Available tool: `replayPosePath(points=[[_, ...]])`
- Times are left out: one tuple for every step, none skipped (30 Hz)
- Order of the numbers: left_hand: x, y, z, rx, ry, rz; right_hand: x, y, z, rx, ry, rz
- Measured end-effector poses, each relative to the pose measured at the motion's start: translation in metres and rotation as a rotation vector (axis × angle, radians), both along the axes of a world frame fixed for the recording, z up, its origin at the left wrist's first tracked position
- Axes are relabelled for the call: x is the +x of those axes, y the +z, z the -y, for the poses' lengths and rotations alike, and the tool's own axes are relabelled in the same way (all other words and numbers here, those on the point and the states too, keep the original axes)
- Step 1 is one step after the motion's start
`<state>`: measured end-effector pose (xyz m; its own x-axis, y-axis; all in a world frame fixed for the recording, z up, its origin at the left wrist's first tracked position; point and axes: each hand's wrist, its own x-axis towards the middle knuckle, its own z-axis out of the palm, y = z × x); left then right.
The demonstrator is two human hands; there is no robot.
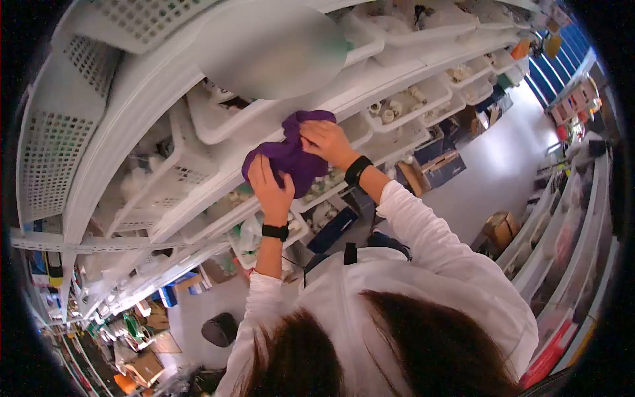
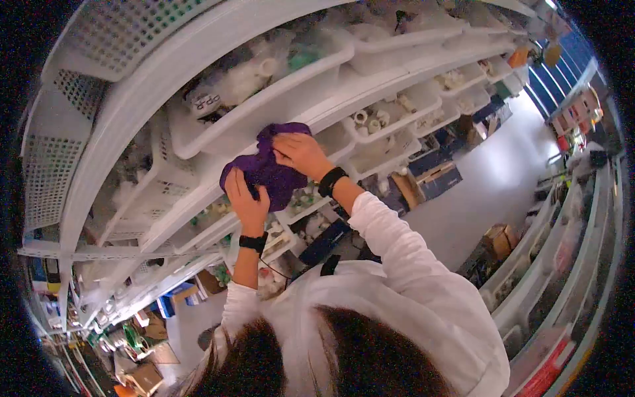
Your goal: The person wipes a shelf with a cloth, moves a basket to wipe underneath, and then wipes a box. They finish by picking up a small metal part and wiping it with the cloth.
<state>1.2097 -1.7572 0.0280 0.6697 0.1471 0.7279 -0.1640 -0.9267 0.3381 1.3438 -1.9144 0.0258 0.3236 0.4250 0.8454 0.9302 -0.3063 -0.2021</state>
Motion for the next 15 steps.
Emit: replayPosePath(points=[[0.012,0.002,0.017,-0.004,0.001,0.003,0.010,0.007,0.018,0.016,0.001,-0.065],[0.025,0.003,0.034,0.002,0.005,-0.009,0.021,0.007,0.039,0.013,-0.042,-0.060],[0.040,0.003,0.051,0.009,0.007,-0.020,0.033,0.007,0.061,0.012,-0.086,-0.055],[0.054,0.002,0.067,0.017,0.008,-0.030,0.046,0.008,0.082,0.013,-0.132,-0.048],[0.068,0.000,0.082,0.034,-0.005,-0.029,0.057,0.012,0.101,0.059,-0.154,-0.018],[0.080,-0.001,0.098,0.024,-0.021,-0.028,0.067,0.015,0.119,0.026,-0.157,-0.067],[0.091,0.000,0.114,0.012,-0.037,-0.029,0.076,0.018,0.134,-0.008,-0.159,-0.119],[0.102,0.000,0.129,0.000,-0.054,-0.034,0.082,0.023,0.147,-0.043,-0.163,-0.173],[0.112,-0.002,0.142,0.007,-0.058,-0.029,0.091,0.029,0.157,-0.020,-0.159,-0.228],[0.119,-0.002,0.153,0.010,-0.063,-0.041,0.093,0.035,0.164,-0.054,-0.187,-0.276],[0.126,0.001,0.163,0.015,-0.070,-0.048,0.094,0.041,0.166,-0.086,-0.215,-0.319],[0.132,0.003,0.171,0.020,-0.076,-0.051,0.099,0.045,0.169,-0.119,-0.243,-0.357],[0.136,0.001,0.174,0.011,-0.064,-0.036,0.109,0.031,0.171,-0.170,-0.195,-0.232],[0.138,-0.002,0.175,0.013,-0.061,-0.024,0.115,0.031,0.171,-0.227,-0.141,-0.214],[0.138,-0.004,0.174,0.011,-0.059,-0.015,0.121,0.030,0.169,-0.287,-0.087,-0.200]])
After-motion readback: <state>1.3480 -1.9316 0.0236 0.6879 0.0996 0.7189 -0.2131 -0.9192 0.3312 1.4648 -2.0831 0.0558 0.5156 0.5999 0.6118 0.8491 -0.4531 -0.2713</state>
